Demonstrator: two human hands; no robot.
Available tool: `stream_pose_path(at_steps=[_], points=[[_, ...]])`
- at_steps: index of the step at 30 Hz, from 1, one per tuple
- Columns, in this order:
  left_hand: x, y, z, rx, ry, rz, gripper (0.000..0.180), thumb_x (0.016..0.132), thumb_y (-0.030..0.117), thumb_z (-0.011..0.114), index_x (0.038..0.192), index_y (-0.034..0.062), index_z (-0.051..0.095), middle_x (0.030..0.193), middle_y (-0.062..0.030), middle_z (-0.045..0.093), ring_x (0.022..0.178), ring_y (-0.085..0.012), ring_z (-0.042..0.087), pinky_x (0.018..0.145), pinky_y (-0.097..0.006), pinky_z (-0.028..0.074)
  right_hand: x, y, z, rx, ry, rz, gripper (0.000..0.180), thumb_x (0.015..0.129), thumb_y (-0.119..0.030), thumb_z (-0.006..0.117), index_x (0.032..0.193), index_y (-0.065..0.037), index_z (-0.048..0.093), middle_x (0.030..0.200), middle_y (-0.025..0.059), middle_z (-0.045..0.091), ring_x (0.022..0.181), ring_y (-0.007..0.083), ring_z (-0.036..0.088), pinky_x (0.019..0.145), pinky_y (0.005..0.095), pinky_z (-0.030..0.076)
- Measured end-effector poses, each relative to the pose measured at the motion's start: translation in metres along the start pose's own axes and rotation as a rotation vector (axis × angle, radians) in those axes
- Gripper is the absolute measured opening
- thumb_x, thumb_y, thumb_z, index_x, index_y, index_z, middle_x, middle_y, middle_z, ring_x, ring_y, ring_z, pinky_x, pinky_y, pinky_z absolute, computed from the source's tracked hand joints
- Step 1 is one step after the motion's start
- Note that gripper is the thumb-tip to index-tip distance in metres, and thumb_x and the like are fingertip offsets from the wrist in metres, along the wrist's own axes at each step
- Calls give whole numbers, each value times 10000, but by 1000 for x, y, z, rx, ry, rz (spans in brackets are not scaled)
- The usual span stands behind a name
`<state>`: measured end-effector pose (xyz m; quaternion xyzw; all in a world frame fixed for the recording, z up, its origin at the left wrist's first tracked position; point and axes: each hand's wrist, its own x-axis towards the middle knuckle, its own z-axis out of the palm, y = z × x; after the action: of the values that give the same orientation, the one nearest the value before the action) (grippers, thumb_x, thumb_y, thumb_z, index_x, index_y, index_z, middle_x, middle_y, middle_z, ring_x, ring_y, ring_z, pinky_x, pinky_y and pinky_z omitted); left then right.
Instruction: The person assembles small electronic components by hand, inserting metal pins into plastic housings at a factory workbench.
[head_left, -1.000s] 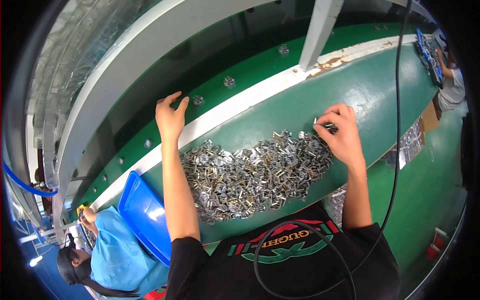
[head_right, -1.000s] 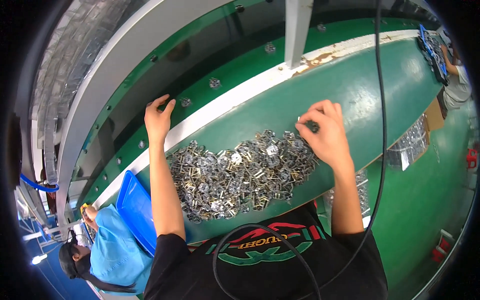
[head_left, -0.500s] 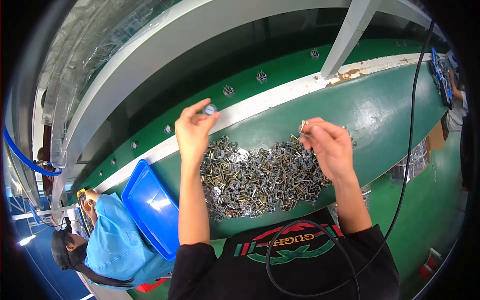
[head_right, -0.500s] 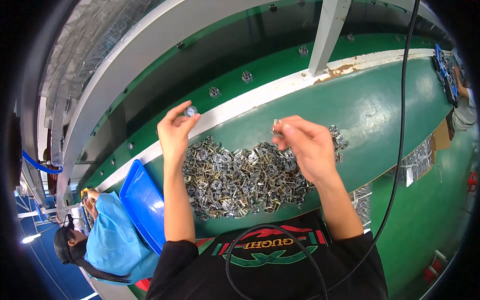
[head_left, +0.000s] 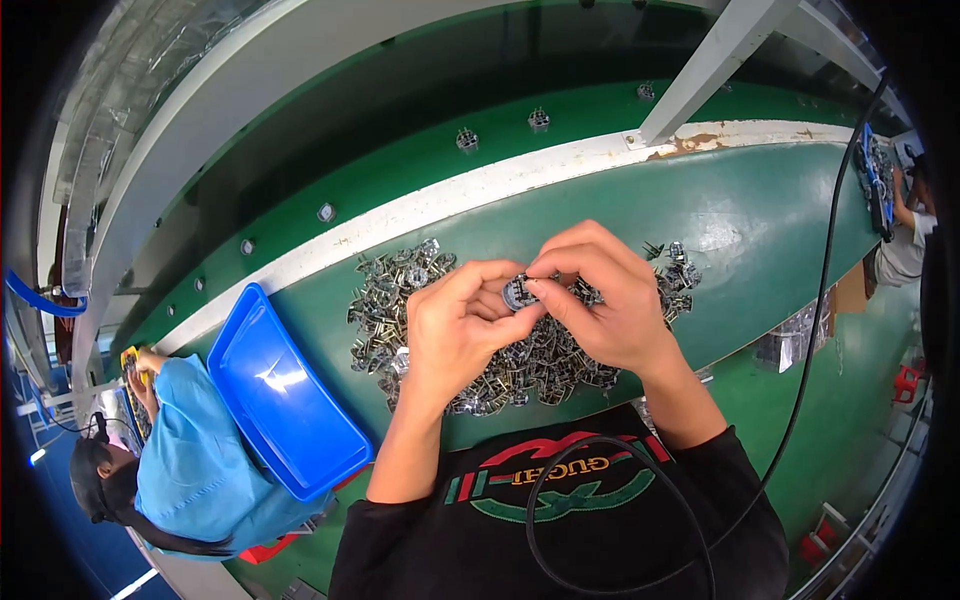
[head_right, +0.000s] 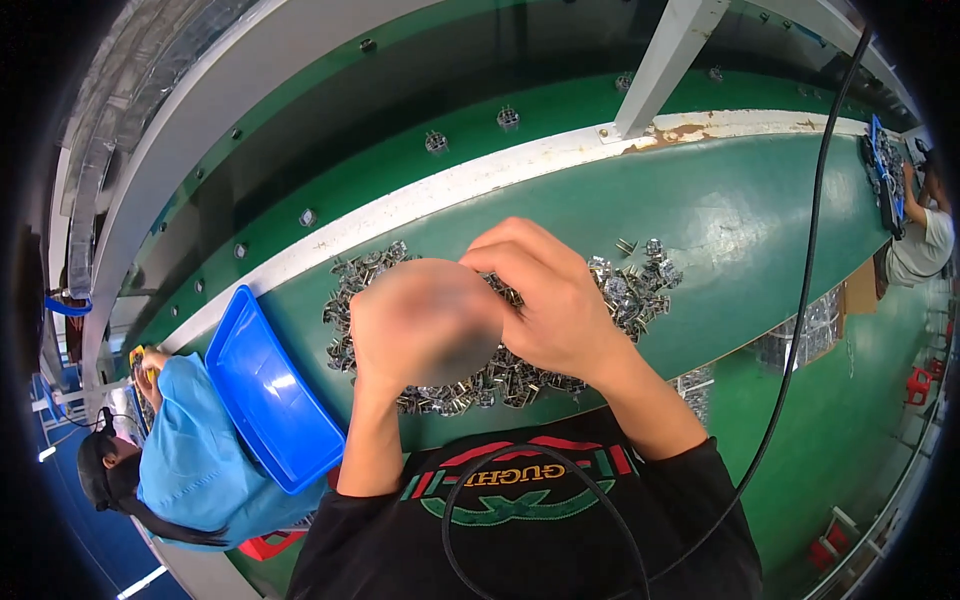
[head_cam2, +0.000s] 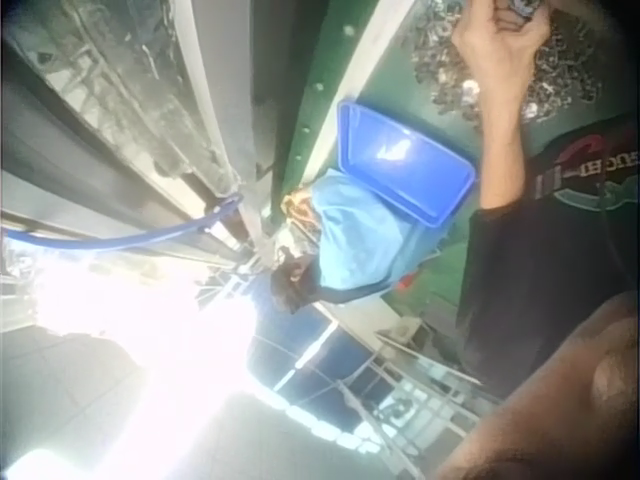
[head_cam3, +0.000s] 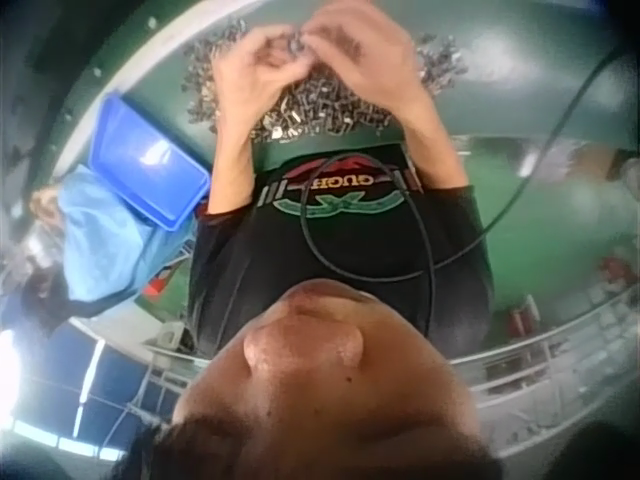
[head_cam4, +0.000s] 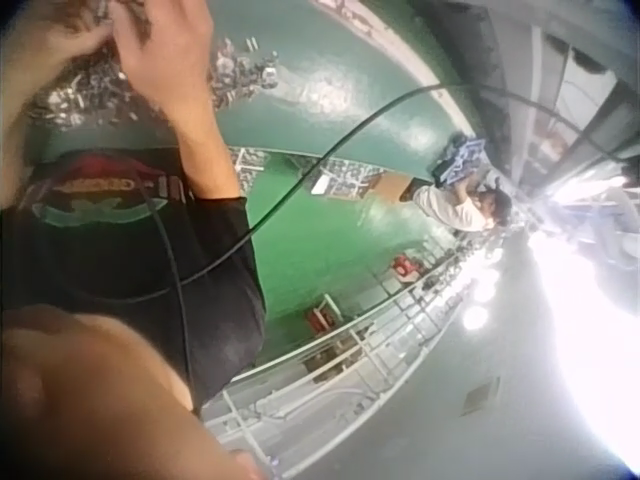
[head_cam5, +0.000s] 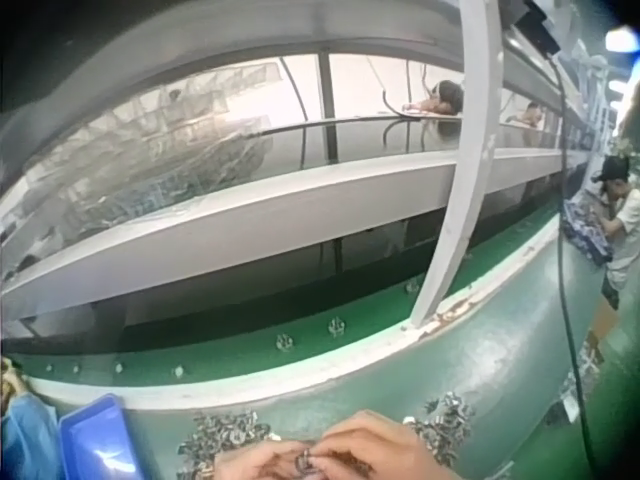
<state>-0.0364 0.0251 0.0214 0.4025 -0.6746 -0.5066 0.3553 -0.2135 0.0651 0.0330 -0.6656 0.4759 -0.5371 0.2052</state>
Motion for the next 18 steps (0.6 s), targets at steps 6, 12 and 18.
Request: stream_pose_path(at_steps=[6,12,18], points=[[-2,4,0,-55,-34,86,422,692,13,868,1080,-6,705,822,-42,631,677,-58,635,593,-198,547,-4,-5,-4,-22,-37,35,179,783,48,698,937,-16,633,887,98,599,719,249,603,597,334,491],[-3,3,1,-233,-74,63,456,701,-27,847,1133,3,703,871,-44,607,721,-76,649,643,-200,561,-3,-9,-1,-108,2,4,181,772,47,699,927,-21,635,876,79,592,711,242,601,583,342,489],[-2,6,-4,-255,-84,26,471,736,-149,756,1178,-4,687,908,-46,599,770,-91,661,701,-205,570,-8,-8,4,-181,14,-32,220,745,68,723,942,-12,671,845,92,608,703,232,615,586,316,499]])
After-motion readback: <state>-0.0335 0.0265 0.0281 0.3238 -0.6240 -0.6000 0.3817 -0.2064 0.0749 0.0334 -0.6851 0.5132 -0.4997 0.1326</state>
